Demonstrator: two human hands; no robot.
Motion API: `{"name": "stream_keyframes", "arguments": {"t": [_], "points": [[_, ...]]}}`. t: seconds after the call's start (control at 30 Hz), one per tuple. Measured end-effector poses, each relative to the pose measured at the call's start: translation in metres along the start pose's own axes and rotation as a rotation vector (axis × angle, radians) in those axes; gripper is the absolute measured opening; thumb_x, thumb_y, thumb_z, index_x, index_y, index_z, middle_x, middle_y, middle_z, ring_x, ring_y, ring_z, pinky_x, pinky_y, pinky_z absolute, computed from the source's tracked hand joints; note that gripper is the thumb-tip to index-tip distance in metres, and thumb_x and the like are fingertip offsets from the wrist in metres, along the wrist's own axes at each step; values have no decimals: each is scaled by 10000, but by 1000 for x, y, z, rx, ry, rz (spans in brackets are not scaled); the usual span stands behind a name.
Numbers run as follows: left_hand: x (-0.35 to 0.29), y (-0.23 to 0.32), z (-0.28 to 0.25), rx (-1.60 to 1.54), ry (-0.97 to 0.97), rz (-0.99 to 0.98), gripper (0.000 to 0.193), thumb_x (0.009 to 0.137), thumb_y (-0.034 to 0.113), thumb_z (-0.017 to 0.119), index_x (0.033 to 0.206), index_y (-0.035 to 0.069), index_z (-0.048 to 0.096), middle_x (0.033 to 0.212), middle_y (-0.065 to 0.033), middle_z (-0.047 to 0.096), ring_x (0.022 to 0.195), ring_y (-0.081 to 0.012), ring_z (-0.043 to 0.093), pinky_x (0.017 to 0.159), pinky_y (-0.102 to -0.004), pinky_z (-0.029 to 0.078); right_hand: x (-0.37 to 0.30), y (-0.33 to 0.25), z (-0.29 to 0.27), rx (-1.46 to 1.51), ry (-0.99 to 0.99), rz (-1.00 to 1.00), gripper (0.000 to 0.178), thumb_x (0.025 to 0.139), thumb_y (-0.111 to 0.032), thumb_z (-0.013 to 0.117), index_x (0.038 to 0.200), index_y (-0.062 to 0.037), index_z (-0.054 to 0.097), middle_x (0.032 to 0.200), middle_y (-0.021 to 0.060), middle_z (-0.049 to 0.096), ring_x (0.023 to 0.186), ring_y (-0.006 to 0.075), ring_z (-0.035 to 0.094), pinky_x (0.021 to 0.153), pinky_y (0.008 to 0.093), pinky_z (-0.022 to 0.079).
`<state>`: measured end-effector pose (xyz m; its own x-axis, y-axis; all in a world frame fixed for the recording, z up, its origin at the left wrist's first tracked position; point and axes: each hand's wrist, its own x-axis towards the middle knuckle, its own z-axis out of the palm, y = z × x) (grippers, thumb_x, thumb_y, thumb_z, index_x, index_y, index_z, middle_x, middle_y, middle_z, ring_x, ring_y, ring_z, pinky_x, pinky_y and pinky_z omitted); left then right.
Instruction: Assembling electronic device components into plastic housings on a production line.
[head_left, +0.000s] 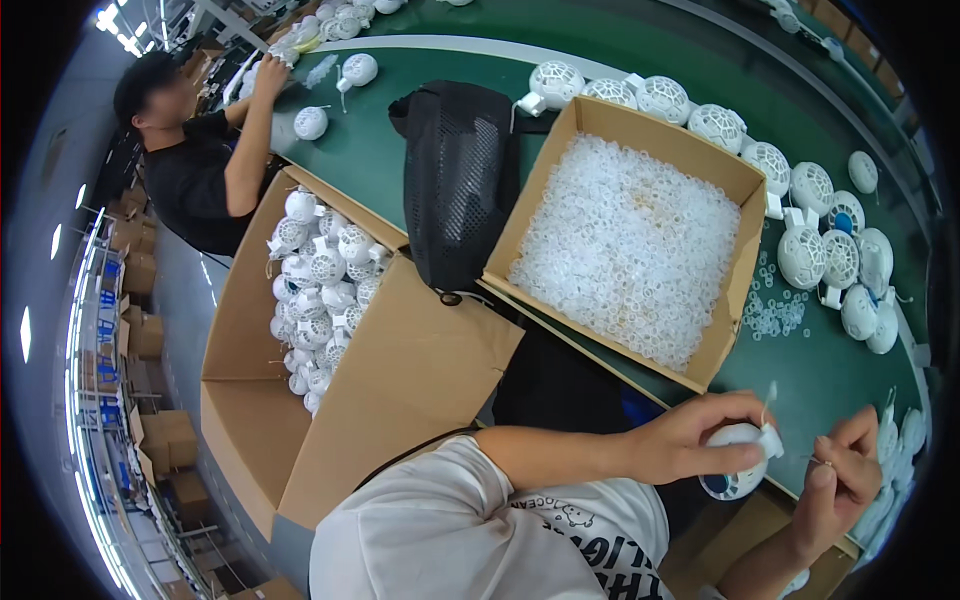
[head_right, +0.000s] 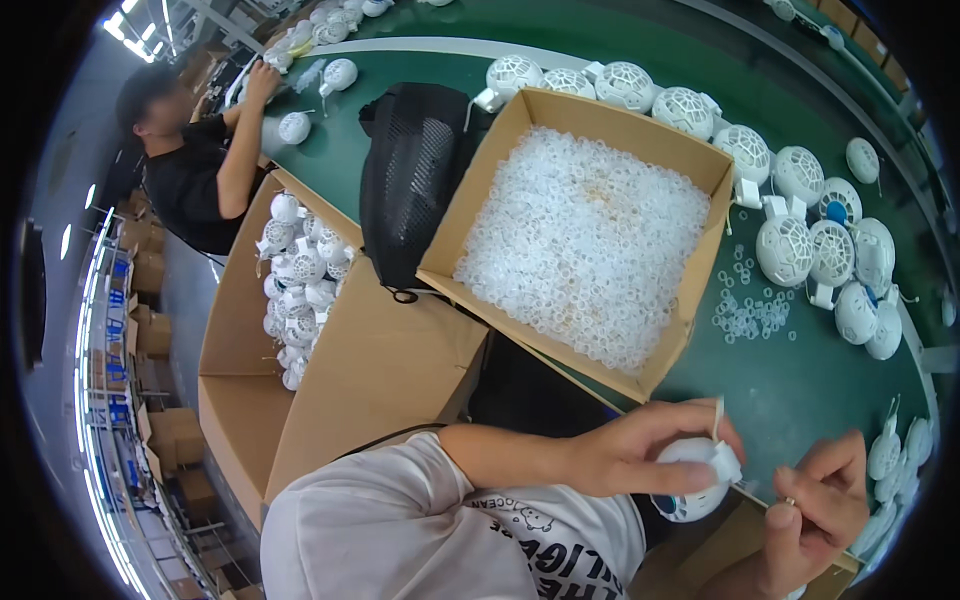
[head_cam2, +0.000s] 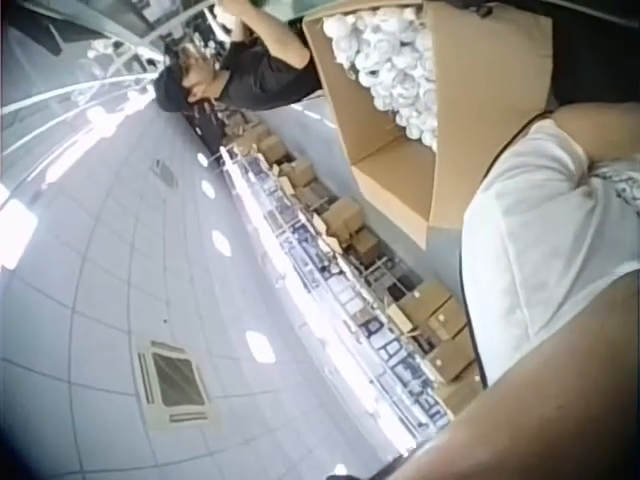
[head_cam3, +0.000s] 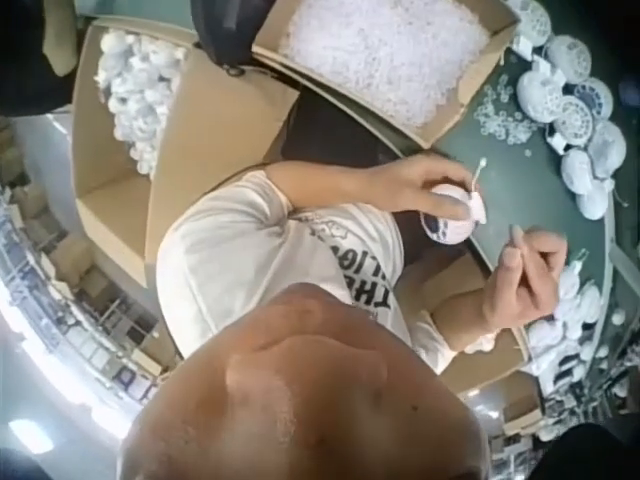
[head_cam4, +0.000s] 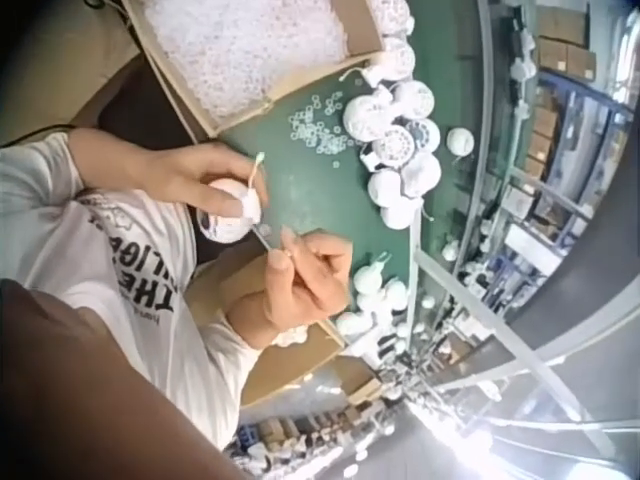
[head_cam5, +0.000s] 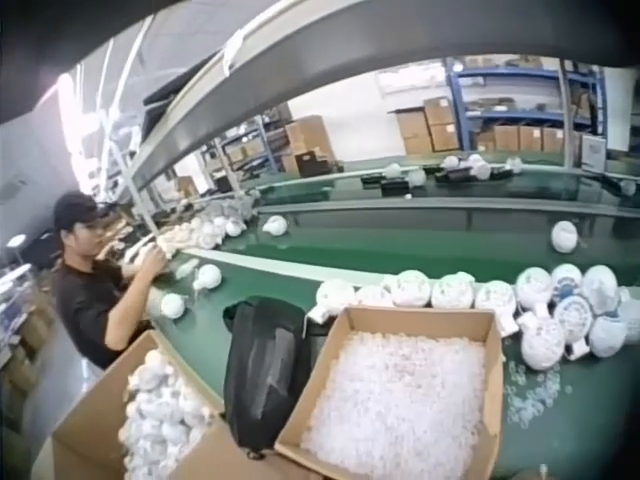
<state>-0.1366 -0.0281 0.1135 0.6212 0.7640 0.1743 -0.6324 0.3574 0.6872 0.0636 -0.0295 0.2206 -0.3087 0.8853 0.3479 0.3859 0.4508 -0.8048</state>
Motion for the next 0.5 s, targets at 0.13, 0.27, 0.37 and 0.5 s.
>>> {"name": "stream_keyframes", "arguments": {"t": [0.13,0.27,0.37,0.5], "points": [[-2,-17,-20,128,212,-22,531,968,243,630,1403,15,428,1341,-94,479,1217,-170,501,1015,-307,405,11,58,15,84,58,-131,250,771,-229,768,929,-36,767,782,47,499,649,133,418,580,263,266],[3,-19,-59,518,242,295,510,913,131,663,1353,-2,442,1252,-116,508,1114,-171,524,939,-304,431,39,93,53,281,68,-223,216,845,-161,731,909,46,723,796,53,486,648,109,402,549,248,276],[29,-53,-53,558,279,326,431,876,67,693,1251,-32,505,1170,-113,544,1007,-145,547,863,-272,452,16,130,34,266,60,-218,249,826,-168,752,903,66,722,796,63,500,610,98,403,526,240,269],[63,-120,-49,569,226,356,337,858,74,694,1143,-60,574,1136,-151,592,921,-173,590,784,-272,473,-28,161,-5,225,78,-108,281,790,-180,787,890,76,725,789,67,508,580,92,405,514,234,273]]}}
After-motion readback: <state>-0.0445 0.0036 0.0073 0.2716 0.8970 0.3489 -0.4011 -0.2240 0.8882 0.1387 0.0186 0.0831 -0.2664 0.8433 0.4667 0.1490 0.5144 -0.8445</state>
